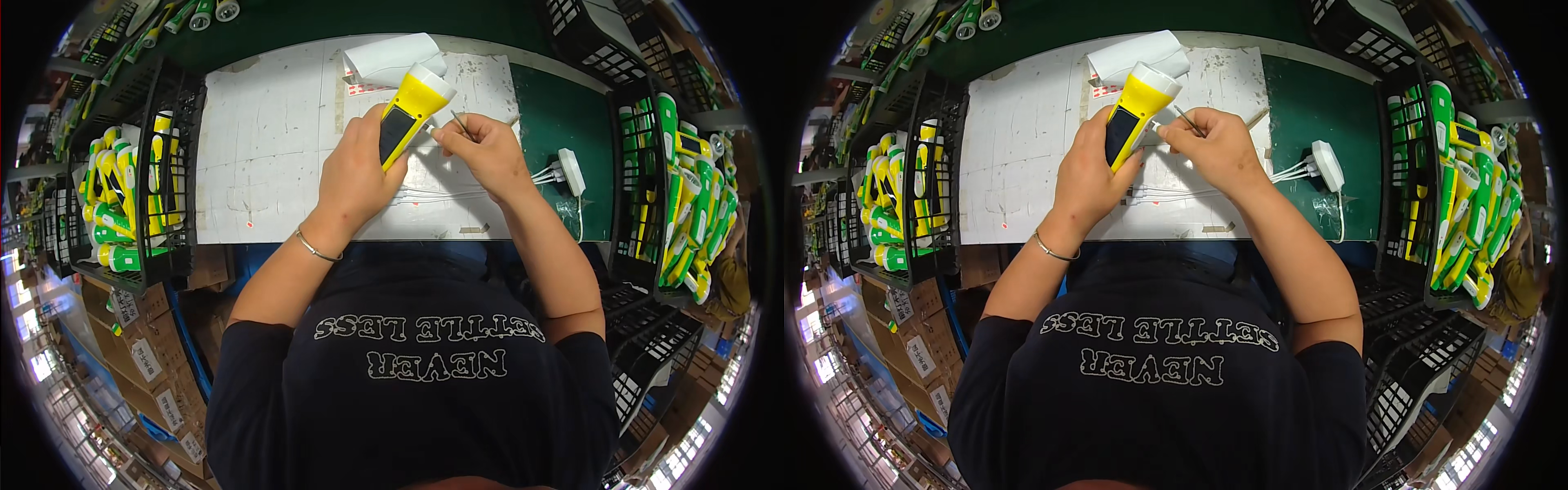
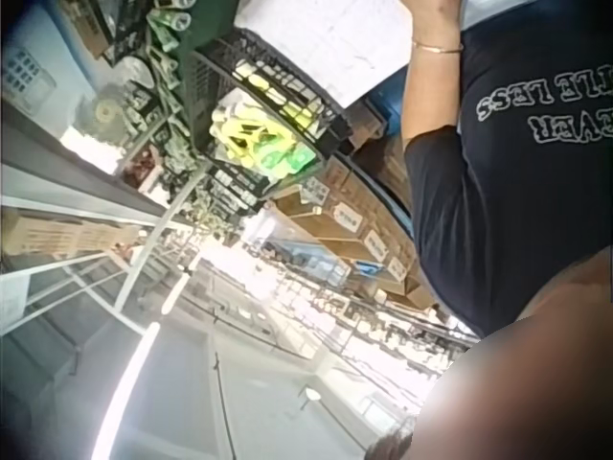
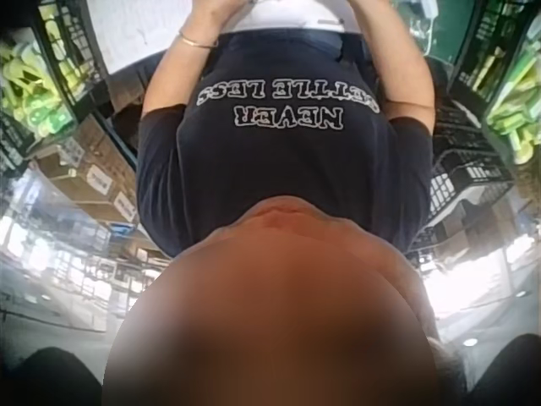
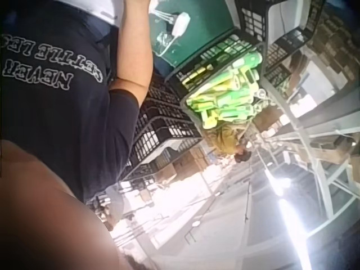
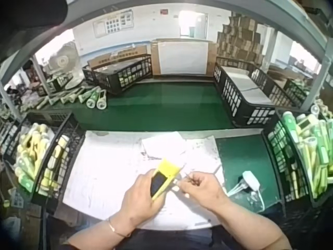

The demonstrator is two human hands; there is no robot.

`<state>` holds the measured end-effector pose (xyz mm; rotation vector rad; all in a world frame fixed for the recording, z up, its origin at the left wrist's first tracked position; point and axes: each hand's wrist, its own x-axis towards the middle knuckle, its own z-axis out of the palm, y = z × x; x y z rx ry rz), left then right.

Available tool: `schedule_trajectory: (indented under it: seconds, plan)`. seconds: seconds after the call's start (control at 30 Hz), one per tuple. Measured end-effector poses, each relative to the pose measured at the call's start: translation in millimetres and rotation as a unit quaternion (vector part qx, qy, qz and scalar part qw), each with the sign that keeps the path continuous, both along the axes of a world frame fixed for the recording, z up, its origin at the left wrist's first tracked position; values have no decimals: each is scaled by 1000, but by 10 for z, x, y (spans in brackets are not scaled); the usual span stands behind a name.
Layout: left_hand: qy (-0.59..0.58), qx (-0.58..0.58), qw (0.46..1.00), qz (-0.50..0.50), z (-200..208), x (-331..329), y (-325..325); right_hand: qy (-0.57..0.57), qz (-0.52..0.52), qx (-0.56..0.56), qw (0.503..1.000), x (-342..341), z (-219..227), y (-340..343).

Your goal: Picking up flashlights from a conveyor belt, switching them on to test the light beam functionality, and sorting them into bins.

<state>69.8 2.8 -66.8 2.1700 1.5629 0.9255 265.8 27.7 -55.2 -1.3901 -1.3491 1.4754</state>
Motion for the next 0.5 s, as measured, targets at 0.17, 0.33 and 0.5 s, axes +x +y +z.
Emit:
schedule_trajectory:
  seconds: [0.17, 0.33, 0.5]
  plan:
    - [9, -44, 999, -2, 0, 6, -17, -6, 1, -7, 1000, -8, -5, 24]
    - [1, -32, 999, -6, -27, 22, 20, -6, -10, -1, 1000, -31, -31, 19]
    - [-24, 43, 996, 78, 141, -407, 206, -73, 11, 59, 995, 27, -28, -129]
